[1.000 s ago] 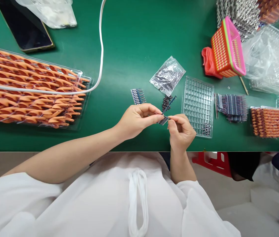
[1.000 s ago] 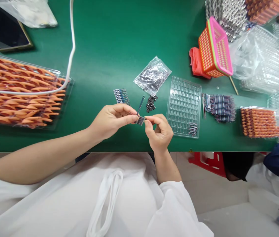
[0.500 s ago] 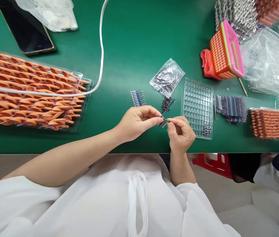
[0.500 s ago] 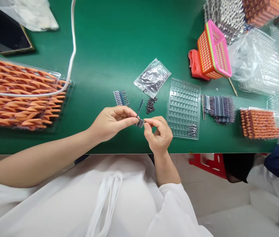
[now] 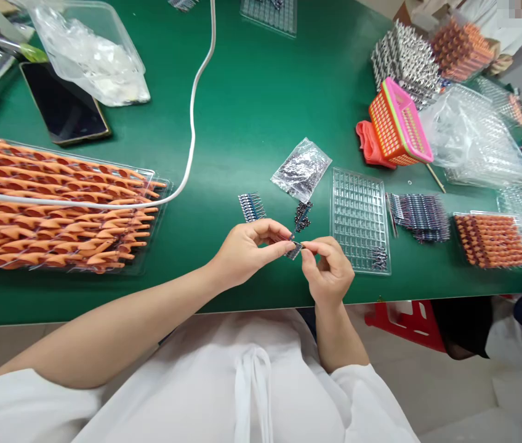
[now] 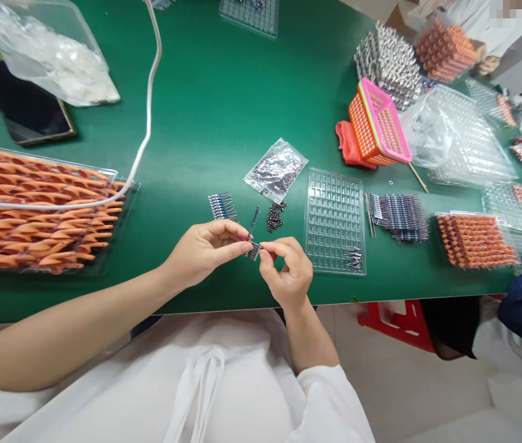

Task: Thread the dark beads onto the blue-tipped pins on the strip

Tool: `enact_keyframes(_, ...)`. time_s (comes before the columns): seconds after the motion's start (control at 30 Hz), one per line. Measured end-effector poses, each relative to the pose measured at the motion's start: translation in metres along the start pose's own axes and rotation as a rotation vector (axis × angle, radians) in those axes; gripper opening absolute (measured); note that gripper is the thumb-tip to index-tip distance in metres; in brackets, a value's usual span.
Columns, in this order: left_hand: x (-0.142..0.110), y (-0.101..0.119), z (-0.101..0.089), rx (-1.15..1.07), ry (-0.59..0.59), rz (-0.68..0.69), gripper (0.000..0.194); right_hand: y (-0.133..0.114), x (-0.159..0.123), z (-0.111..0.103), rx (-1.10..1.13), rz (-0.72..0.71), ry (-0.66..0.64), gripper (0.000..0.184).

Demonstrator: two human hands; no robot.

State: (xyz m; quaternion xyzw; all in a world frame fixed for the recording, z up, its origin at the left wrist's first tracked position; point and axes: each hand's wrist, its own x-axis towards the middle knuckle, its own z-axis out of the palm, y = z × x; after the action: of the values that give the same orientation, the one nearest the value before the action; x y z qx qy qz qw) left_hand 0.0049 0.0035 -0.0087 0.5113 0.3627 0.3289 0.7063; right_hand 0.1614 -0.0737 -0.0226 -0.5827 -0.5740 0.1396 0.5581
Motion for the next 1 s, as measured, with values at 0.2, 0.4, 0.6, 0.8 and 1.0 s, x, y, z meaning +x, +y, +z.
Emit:
enact_keyframes(0.2, 0.0010, 0.0014, -0.0002, 0.019, 0.020, -0.040, 0.024, 0.0003, 0.0004, -0.0004, 0.036, 0.018, -0.013, 0.011)
enact_keyframes(0.4, 0.0012, 0.0016, -0.0013, 0.060, -0.064, 0.034, 0.020, 0.0008, 0.0003, -0.0026, 0.118, 0.112, -0.058, 0.006)
enact_keyframes(0.6, 0.0006, 0.0001, -0.0014, 0.062, -0.113, 0.067, 0.017, 0.0012, -0.0005, -0.0039, 0.211, 0.129, -0.076, 0.009)
enact_keyframes(0.8, 0.0006, -0.0001, -0.0022, 0.075, -0.140, 0.063, 0.018, 0.0007, -0.0010, -0.0049, 0.182, 0.111, -0.076, 0.008)
enact_keyframes(1.0, 0.0003, 0.0004, -0.0024, 0.079, -0.157, 0.082, 0.015, 0.0027, 0.0005, -0.0064, 0.287, 0.181, -0.109, 0.006)
